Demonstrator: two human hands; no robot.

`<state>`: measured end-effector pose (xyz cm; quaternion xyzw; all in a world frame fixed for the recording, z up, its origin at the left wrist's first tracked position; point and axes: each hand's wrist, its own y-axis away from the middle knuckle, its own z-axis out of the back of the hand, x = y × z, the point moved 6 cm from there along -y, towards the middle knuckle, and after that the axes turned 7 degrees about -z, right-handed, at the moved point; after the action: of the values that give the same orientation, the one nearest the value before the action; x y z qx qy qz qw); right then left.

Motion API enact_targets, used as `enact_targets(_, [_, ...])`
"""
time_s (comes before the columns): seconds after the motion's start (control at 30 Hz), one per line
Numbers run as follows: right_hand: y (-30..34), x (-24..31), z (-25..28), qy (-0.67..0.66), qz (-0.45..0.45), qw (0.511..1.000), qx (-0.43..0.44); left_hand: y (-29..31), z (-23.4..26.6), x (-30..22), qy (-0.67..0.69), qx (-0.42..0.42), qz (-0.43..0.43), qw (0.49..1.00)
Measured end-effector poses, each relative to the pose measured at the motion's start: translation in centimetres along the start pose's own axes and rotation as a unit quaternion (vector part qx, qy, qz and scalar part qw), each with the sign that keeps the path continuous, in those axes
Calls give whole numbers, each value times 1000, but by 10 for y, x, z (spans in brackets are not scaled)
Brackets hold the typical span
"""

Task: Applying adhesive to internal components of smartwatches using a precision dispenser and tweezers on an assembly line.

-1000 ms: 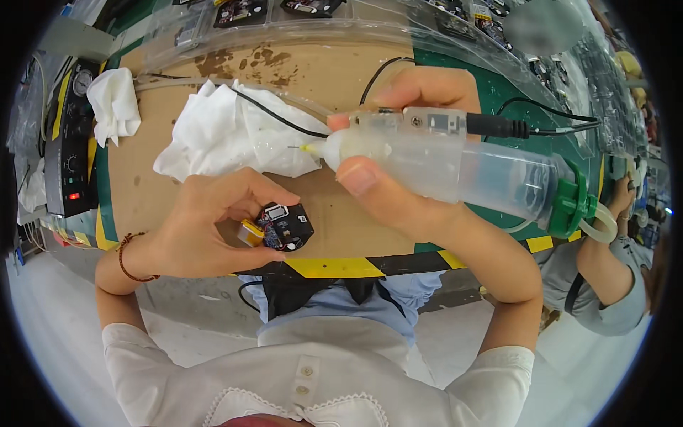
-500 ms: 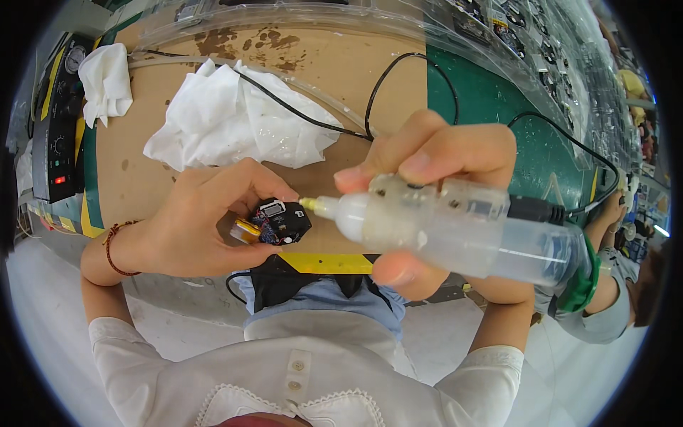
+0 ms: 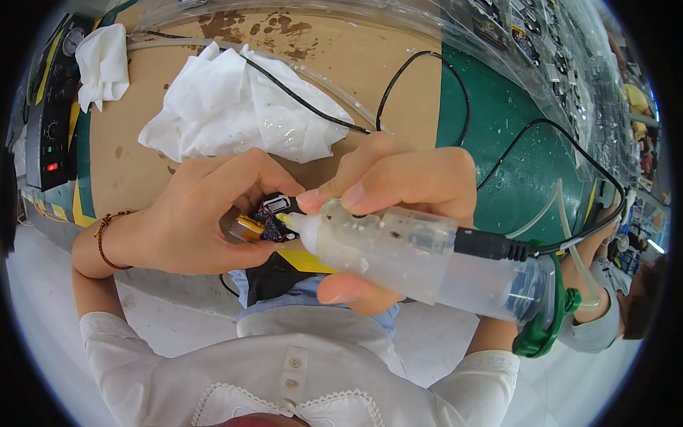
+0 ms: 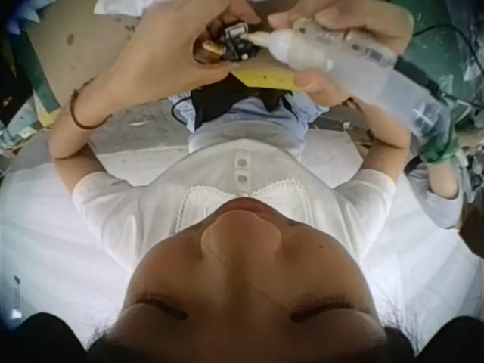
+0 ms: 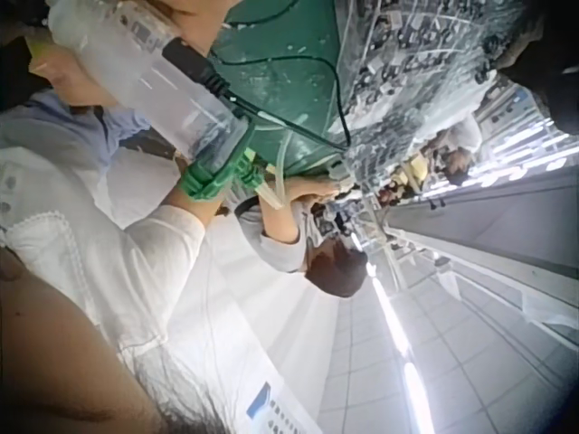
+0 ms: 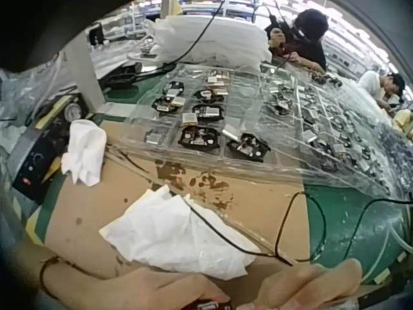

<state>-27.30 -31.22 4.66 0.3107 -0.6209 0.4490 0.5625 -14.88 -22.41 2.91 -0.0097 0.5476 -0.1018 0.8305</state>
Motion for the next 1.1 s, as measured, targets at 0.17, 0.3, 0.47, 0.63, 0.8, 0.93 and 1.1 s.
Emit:
enact_targets(0.17, [-1,2,-1,33,9,999,27,1,-1,2,3,-6,3,1000])
enact_targets(0.3, [-4,2,-4,37,27,998,41,1,-1,2,0,-8,-1,1000])
enact_targets(0.47, [-6,0,-6,40,118,991,52,0,-2,2,0,2,8,1000])
enact_targets(0.63, [-6,2,-6,56,143,987,57,1,-2,3,4,3,10,1000])
enact_targets(0.8, [-7,4,-9,66,142,984,83,2,-2,5,3,-1,12,1000])
enact_targets(0.93, [-7,5,-8,77,144,983,80,1,-2,3,-13,1,11,1000])
enact_targets(1.1, [-7,5,-6,63,142,983,96,2,-2,4,-8,-6,7,1000])
